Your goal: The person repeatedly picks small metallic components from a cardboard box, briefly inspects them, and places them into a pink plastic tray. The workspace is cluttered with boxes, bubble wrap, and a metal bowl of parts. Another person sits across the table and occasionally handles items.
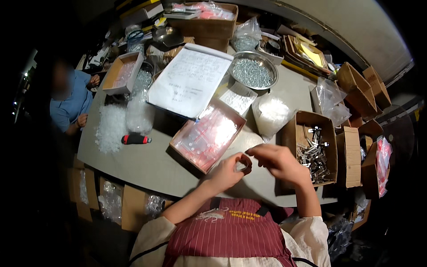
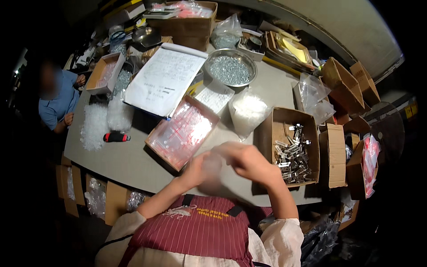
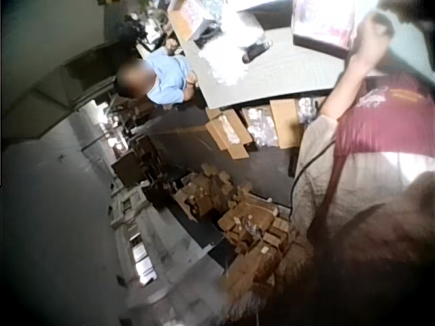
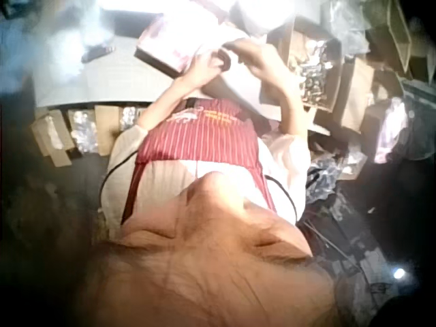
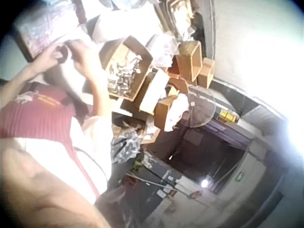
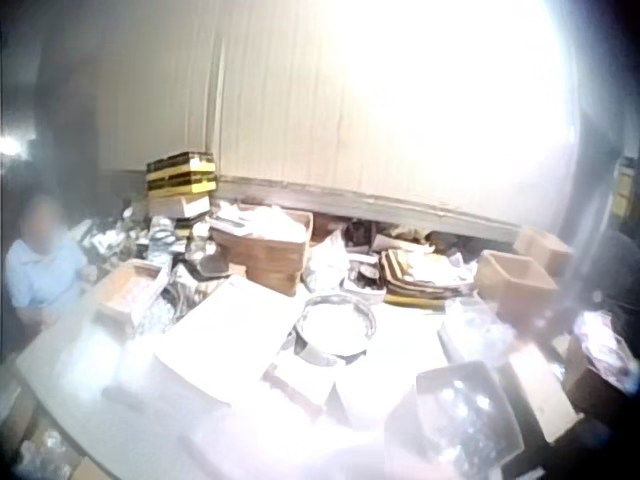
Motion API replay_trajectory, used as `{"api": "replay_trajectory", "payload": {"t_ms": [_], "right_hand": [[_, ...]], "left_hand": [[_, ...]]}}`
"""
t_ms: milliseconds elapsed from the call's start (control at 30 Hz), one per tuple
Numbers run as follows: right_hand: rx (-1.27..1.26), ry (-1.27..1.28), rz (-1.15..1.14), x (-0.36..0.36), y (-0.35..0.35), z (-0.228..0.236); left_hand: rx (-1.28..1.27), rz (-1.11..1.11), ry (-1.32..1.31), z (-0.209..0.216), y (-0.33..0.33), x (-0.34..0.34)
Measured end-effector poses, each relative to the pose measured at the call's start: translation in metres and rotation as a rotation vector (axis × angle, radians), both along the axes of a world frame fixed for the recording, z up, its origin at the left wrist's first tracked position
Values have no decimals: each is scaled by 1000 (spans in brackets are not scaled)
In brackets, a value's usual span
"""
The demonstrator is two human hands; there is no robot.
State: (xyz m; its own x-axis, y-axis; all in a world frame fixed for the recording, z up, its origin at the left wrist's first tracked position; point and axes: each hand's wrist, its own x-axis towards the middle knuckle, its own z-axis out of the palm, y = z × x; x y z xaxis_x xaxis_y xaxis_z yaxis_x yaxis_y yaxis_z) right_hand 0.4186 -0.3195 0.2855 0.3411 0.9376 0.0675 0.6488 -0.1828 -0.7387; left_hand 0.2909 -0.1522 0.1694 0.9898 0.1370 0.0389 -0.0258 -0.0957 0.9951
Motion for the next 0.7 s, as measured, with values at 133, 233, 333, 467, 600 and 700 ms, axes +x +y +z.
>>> {"api": "replay_trajectory", "payload": {"t_ms": [133, 233, 333, 467, 600, 700], "right_hand": [[-118, -256, 66, -19, 4, 0], [121, -138, -136, -7, -12, 4], [393, 135, -252, -6, -27, 25], [945, 315, 407, -15, -26, 78], [1278, 544, 806, -44, 2, 104], [1458, 568, 606, -86, -32, 107]], "left_hand": [[77, 30, 89, 18, -5, 0], [-62, 28, -34, 3, -9, 3], [-186, -15, -75, -3, -4, 2], [-250, -88, -80, -3, -9, 11], [-252, -43, -19, -5, -2, 1], [-236, -60, 109, -16, -13, 1]]}}
